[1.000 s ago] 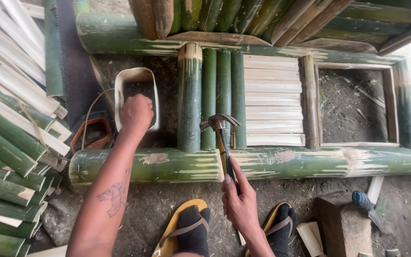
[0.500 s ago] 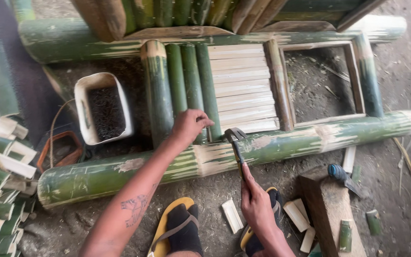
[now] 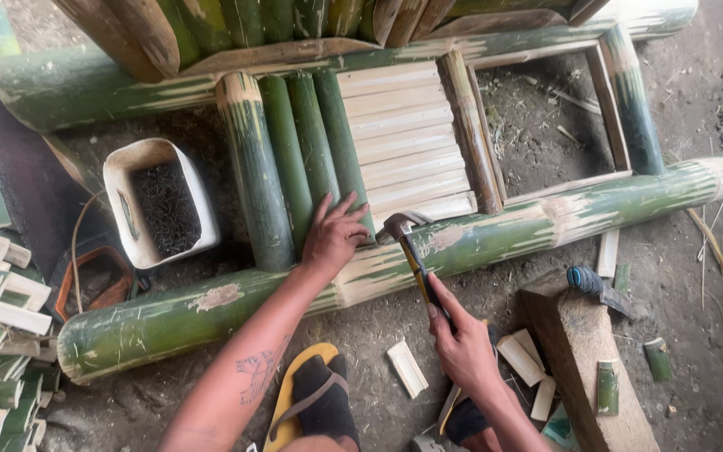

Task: The person assembles a bamboo structure by cutting bamboo pieces with a machete and nailing them into place with a hammer. The person repeatedly cuts bamboo segments and secures them to a frame.

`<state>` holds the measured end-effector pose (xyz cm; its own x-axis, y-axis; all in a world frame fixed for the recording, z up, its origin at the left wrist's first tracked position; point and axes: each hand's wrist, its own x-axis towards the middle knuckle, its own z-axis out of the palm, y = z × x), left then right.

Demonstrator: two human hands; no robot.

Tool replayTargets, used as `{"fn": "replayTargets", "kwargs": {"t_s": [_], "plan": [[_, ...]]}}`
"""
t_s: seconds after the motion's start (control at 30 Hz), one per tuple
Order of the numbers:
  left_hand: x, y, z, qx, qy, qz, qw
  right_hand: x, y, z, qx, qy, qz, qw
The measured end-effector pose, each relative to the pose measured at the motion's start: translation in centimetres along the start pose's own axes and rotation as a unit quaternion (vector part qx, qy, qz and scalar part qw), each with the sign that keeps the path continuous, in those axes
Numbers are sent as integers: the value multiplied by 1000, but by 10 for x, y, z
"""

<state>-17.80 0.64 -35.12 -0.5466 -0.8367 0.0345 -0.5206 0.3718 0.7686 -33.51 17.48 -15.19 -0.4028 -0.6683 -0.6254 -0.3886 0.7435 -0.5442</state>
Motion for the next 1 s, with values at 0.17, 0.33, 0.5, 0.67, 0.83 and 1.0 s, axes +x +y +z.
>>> {"fn": "replayTargets", "kwargs": {"t_s": [0.17, 0.33, 0.5, 0.67, 0.83, 1.0], "plan": [[1, 1, -6, -15, -18, -22, 999, -7, -5, 0, -19, 42, -121, 992], [-1, 10, -11, 16, -2, -13, 1000, -4, -7, 12, -44, 26, -160, 986], [-5, 14, -11, 31, -24, -29, 999, -10, 5, 10, -39, 69, -203, 976], [-11, 21, -14, 8, 11, -17, 1000, -11, 13, 12, -35, 13, -161, 986], [-20, 52, -20, 27, 34, -124, 991, -15, 5, 3, -58, 53, -140, 987], [-24, 74, -24, 71, -17, -263, 962, -27, -19, -18, -15, -11, -32, 999]]}}
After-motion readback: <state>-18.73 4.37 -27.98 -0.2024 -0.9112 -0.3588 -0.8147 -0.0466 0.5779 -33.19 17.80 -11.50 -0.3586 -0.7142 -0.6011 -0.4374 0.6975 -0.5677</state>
